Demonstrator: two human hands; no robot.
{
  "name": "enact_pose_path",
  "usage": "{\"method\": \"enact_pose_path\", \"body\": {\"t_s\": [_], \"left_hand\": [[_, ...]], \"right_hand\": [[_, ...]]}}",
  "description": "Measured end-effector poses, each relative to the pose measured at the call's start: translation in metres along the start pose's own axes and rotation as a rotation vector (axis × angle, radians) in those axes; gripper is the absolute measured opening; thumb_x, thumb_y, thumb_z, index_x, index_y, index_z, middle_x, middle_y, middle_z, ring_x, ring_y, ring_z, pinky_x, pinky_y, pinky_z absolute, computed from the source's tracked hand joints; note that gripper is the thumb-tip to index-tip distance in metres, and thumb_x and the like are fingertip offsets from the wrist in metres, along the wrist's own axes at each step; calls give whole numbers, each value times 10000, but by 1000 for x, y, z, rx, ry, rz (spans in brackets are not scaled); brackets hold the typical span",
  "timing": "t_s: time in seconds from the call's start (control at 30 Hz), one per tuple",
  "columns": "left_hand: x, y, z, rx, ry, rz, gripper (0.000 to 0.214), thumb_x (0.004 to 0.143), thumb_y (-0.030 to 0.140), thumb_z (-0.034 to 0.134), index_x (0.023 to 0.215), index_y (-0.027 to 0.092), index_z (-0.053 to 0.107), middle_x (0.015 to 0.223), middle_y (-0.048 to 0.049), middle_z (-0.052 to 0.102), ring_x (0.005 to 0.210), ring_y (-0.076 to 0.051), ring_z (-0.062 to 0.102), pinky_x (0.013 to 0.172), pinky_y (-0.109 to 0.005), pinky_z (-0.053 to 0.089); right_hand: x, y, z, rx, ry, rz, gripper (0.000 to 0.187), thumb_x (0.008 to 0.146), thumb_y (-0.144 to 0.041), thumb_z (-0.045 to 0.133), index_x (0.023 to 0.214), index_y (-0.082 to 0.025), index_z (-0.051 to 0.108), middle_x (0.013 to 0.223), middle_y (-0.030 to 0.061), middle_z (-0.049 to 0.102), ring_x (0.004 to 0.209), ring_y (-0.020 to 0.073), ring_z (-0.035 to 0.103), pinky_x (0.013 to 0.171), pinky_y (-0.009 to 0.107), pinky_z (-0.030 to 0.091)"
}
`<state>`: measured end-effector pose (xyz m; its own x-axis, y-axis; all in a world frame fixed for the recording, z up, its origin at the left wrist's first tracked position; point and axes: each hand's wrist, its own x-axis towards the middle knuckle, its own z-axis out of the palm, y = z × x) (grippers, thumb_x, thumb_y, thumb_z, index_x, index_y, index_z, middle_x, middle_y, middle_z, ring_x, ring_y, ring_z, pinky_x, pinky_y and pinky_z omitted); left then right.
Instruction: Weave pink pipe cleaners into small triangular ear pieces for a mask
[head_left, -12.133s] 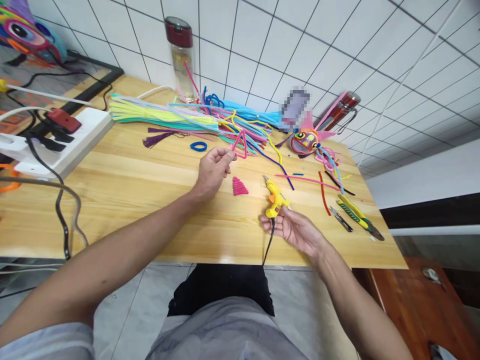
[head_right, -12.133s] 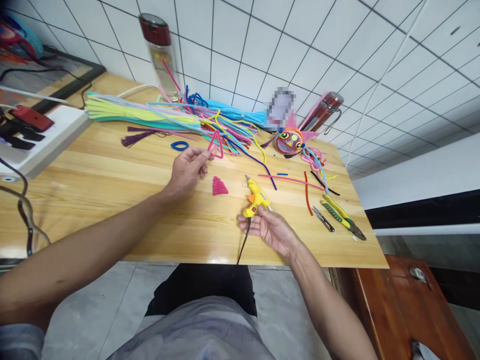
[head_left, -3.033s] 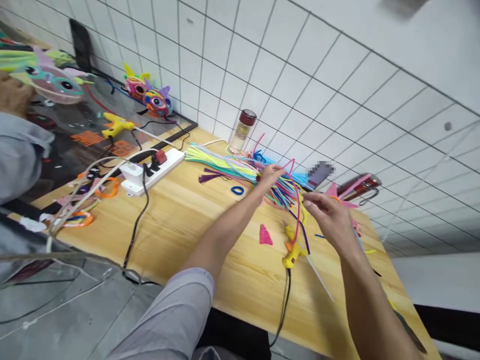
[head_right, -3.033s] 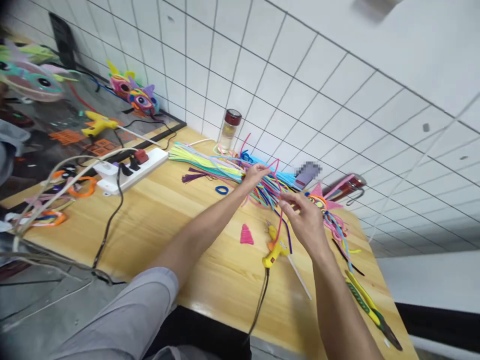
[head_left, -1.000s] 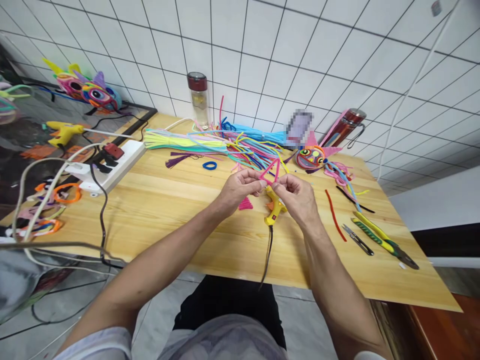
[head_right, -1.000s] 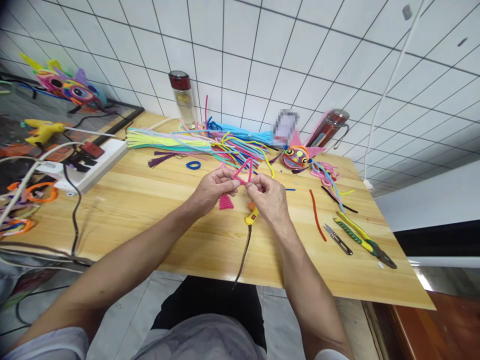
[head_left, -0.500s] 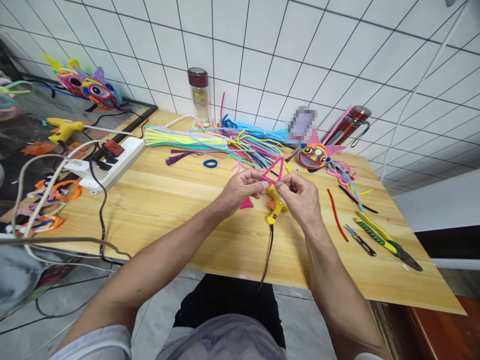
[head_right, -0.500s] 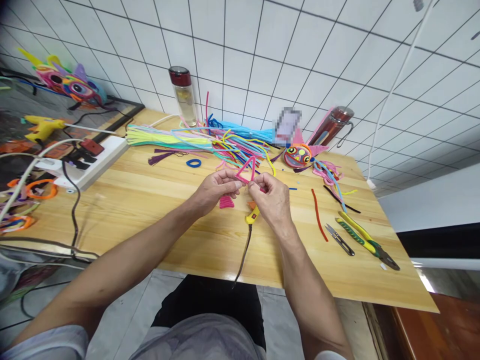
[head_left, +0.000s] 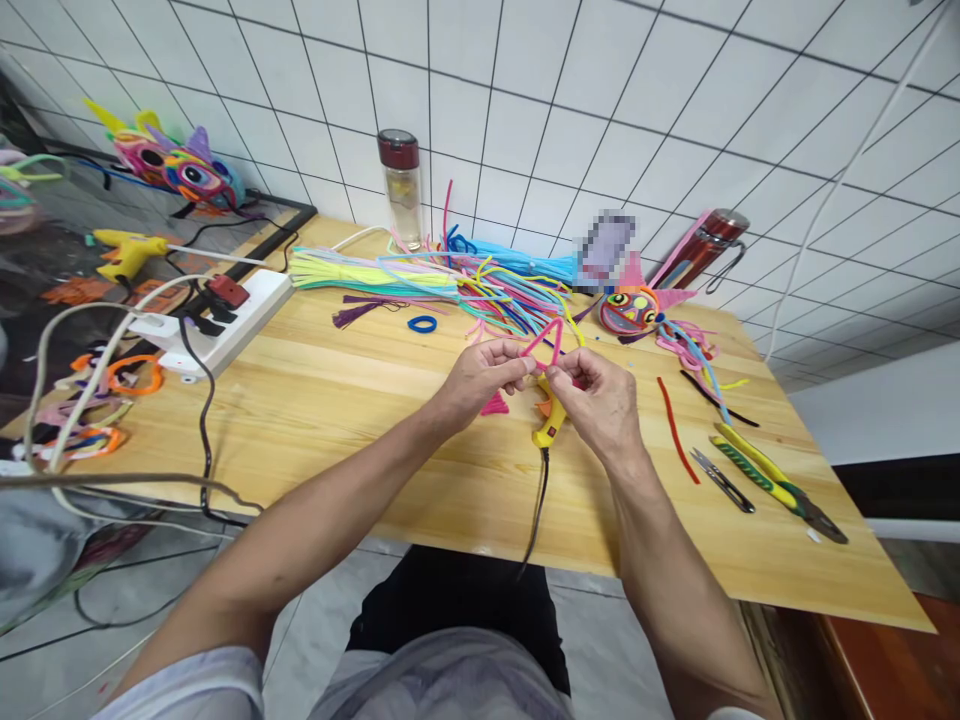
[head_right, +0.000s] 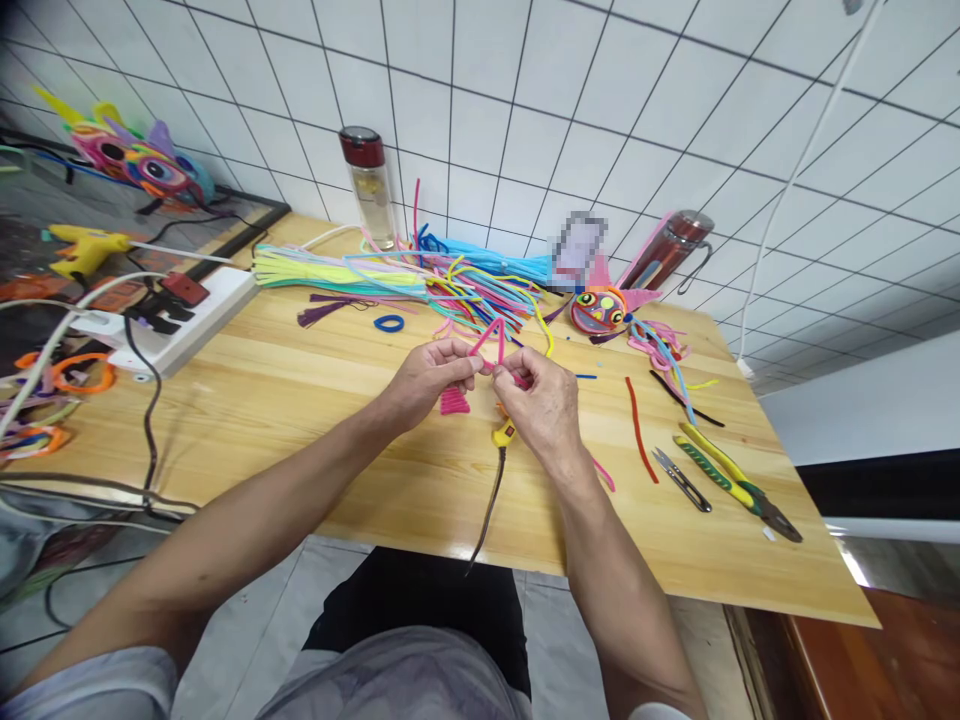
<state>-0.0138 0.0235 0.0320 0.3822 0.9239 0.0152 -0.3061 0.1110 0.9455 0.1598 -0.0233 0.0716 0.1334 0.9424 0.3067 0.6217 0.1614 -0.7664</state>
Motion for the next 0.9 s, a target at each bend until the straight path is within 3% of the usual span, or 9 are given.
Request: {"method": "enact_pose_path", "body": {"t_s": [0.33, 0.57, 0.9], "left_hand": [[0, -1, -2, -17, -41, 17, 352, 731, 454, 899, 836, 155, 747, 676, 8, 658, 609, -98, 546, 624, -254, 438], [0, -1, 0, -40, -114, 17, 450, 690, 479, 953, 940, 154, 769, 794, -3, 708, 639, -87, 540, 630, -253, 427], [1, -5, -2, -10, -40, -8, 399, 738, 496, 908, 849, 156, 731, 681, 5, 659, 609, -96, 557, 596, -237, 405]], "right_hand": [[-2, -1, -1, 47, -5, 9, 168, 791, -372, 664, 700, -230, 657, 588, -21, 603, 547, 133, 500, 566, 282, 393], [-1, 5, -5, 77, -3, 24, 182, 796, -395, 669, 717, -231, 656, 595, -31, 572, 562, 133, 475, 559, 280, 369], [-3, 2, -3, 76, -27, 34, 186, 784, -392, 664, 699, -228, 648, 587, -30, 577, 553, 127, 471, 564, 280, 369]]}}
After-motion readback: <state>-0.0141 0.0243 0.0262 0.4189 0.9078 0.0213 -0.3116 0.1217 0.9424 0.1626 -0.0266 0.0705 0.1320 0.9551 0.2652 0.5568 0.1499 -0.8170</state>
